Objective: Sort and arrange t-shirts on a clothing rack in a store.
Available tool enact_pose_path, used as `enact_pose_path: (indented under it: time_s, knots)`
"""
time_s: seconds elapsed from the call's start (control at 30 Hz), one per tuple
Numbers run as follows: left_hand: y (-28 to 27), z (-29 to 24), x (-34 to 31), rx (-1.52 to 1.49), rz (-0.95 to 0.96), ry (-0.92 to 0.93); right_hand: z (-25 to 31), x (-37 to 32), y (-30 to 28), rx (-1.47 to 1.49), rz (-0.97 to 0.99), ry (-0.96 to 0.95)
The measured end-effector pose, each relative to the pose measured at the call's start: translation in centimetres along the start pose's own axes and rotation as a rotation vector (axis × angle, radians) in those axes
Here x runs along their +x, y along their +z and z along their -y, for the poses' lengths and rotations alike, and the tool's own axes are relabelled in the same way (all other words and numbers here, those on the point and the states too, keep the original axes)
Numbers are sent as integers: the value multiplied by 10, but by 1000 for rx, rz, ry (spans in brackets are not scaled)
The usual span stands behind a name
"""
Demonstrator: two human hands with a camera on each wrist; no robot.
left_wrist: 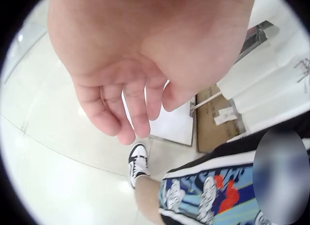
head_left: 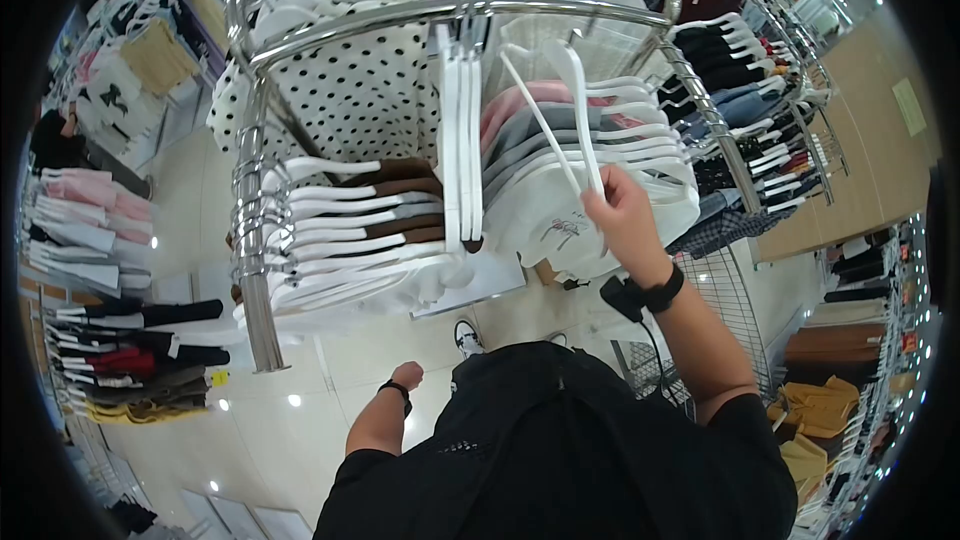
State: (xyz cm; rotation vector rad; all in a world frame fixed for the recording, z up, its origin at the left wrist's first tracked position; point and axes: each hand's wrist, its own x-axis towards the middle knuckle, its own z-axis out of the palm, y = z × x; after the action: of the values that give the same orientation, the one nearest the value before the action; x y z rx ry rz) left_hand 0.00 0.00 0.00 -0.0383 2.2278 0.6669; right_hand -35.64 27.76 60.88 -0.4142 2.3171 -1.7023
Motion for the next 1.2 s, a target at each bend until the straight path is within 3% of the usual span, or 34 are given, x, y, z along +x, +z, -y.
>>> enact_pose_path:
  time_s: [0.07, 0.1, 0.13, 0.17, 0.2, 0.23, 0.3, 0.37, 0.43, 0.47, 0.57, 0.6, 0.7, 0.77, 0.83, 0.9, 0.93, 0.97, 1.03, 1.1, 1.13, 1.2]
  knots:
    - [-17, -12, 29, 350, -40, 500, -14, -20, -3, -76, -38, 0]
    - [-77, 12, 10, 432, -34, 444, -30, -21, -2, 11, -63, -35]
    - [-99, -1, -2, -243, -26, 201, -41, -33, -4, 29, -54, -49]
    - [-92, -46, 10, -944, 8, -38, -45, -50, -27, -10, -41, -48]
    - [-93, -54, 23, -1043, 58, 16, -52, -65, -41, -136, -44, -111]
    - [-102, -61, 19, -1016, 79, 0, -64, -81, -47, -118, -67, -91]
    - [-111, -99, 28, -508, -51, 83, -82, -118, -71, -349, -101, -67]
    - [-94, -96, 41, -429, -42, 104, -105, -160, -94, -395, -178, 3]
    - [-93, -90, 68, -334, -44, 136, -155, -195, -115, -722, -281, -332]
    - [-78, -101, 71, -257, -53, 140, -159, -220, -130, -767, -288, -289]
    - [-94, -144, 53, -27, 7, 173, -197, -279, -154, -711, -309, -60]
    - [-82, -168, 33, -165, 84, 82, -204, -306, -164, -687, -312, 59]
    - [-62, -230, 12, -474, 194, -150, -226, -364, -185, -594, -458, 160]
    - [-51, -285, 19, -356, 169, -2, -246, -393, -214, -612, -599, 24]
    - [-43, -325, 2, 147, 66, 212, -261, -422, -233, -659, -616, -135]
    - [-43, -382, -2, 252, 119, 152, -271, -440, -252, -574, -655, -82]
    - [-45, -405, 3, 339, 160, 93, -284, -446, -261, -390, -659, 49]
    - [-45, -414, 6, 359, 159, 88, -297, -453, -266, -193, -654, 174]
    - [-43, -421, 12, 436, 149, 138, -306, -470, -281, -277, -632, 91]
    - [-43, -430, 10, 367, 130, 176, -328, -489, -286, -330, -661, 216]
    - [-47, -450, 9, 259, 104, 203, -291, -485, -302, -344, -739, 233]
    - [-54, -492, 3, 118, 49, 226, -297, -491, -315, -259, -808, 255]
